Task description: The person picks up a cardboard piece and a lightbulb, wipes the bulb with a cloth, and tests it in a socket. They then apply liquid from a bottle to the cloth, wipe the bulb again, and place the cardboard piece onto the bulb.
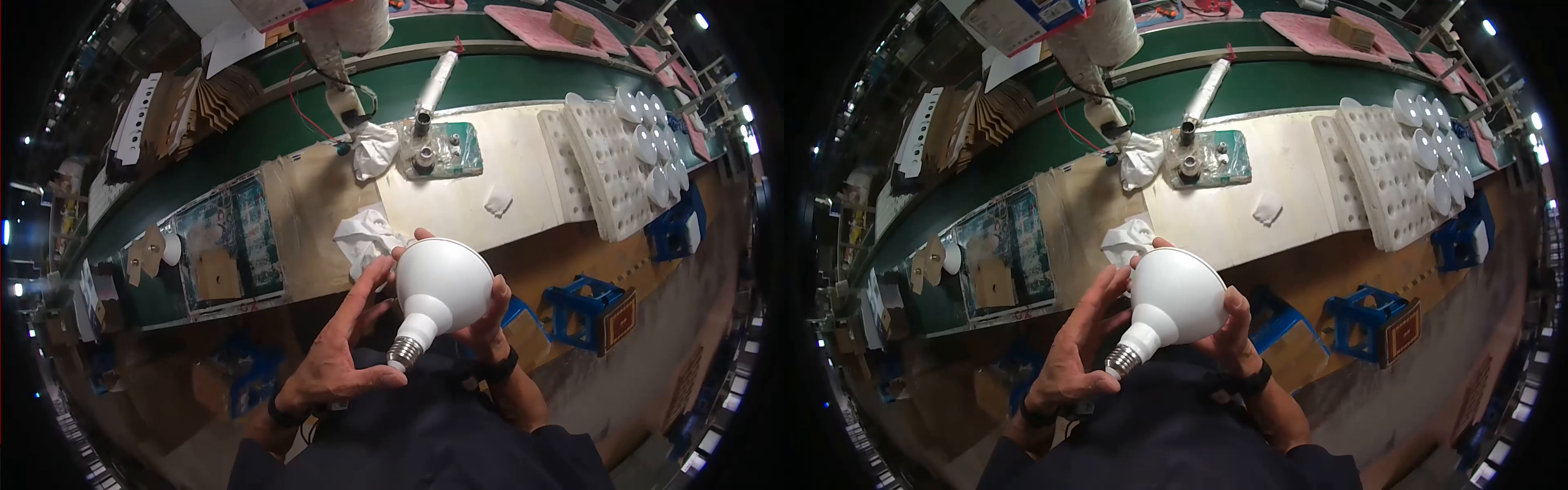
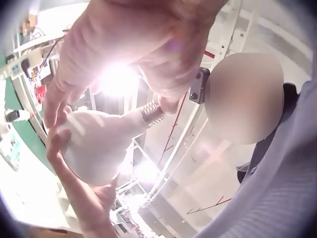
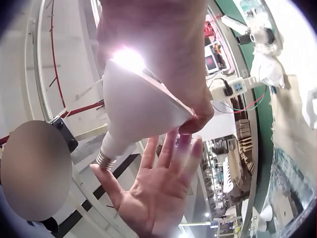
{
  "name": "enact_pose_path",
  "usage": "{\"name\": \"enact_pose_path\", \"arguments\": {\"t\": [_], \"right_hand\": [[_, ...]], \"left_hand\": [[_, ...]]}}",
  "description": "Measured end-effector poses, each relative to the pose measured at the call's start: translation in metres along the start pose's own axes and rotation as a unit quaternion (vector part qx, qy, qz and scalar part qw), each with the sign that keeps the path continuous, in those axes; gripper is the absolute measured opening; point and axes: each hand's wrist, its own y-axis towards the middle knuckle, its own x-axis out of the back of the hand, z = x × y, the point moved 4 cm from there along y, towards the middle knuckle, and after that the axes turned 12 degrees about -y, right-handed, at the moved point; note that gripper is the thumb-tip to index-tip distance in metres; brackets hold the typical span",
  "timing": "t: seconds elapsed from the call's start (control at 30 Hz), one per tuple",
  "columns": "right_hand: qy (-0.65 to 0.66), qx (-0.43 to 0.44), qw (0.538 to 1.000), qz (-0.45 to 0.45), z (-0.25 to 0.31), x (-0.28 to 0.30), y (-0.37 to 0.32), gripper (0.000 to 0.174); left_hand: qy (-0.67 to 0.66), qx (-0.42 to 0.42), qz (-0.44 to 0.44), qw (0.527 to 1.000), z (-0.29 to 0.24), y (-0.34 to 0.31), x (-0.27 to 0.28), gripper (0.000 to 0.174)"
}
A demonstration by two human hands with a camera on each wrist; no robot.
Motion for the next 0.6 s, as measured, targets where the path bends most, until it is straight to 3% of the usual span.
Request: {"name": "enact_pose_path", "arguments": {"t": [0.2,0.27,0.33,0.4,0.43,0.53,0.6], "right_hand": [[0.002,-0.035,0.999,-0.004,-0.043,0.017,-0.018,0.121],[0.014,-0.114,0.993,-0.013,-0.055,0.025,-0.028,0.112],[0.002,-0.101,0.995,0.004,-0.053,0.017,-0.024,0.108],[-0.082,-0.013,0.996,0.013,-0.037,-0.002,-0.014,0.104],[-0.087,-0.029,0.996,0.012,-0.038,0.007,-0.014,0.105],[-0.201,-0.006,0.976,-0.082,-0.037,0.069,-0.006,0.073],[-0.280,0.002,0.934,-0.224,-0.028,0.115,-0.003,0.056]], "left_hand": [[-0.090,0.026,-0.014,0.996,0.015,-0.020,0.010,0.153],[-0.103,0.037,-0.020,0.994,0.018,-0.024,0.016,0.155],[-0.137,0.016,-0.016,0.990,0.020,-0.025,0.024,0.157],[-0.128,0.008,-0.020,0.992,0.022,-0.024,0.027,0.157],[-0.153,0.009,-0.023,0.988,0.025,-0.023,0.029,0.156],[-0.185,0.034,-0.042,0.981,0.027,-0.020,0.032,0.153],[-0.214,0.071,-0.053,0.973,0.029,-0.018,0.033,0.153]]}}
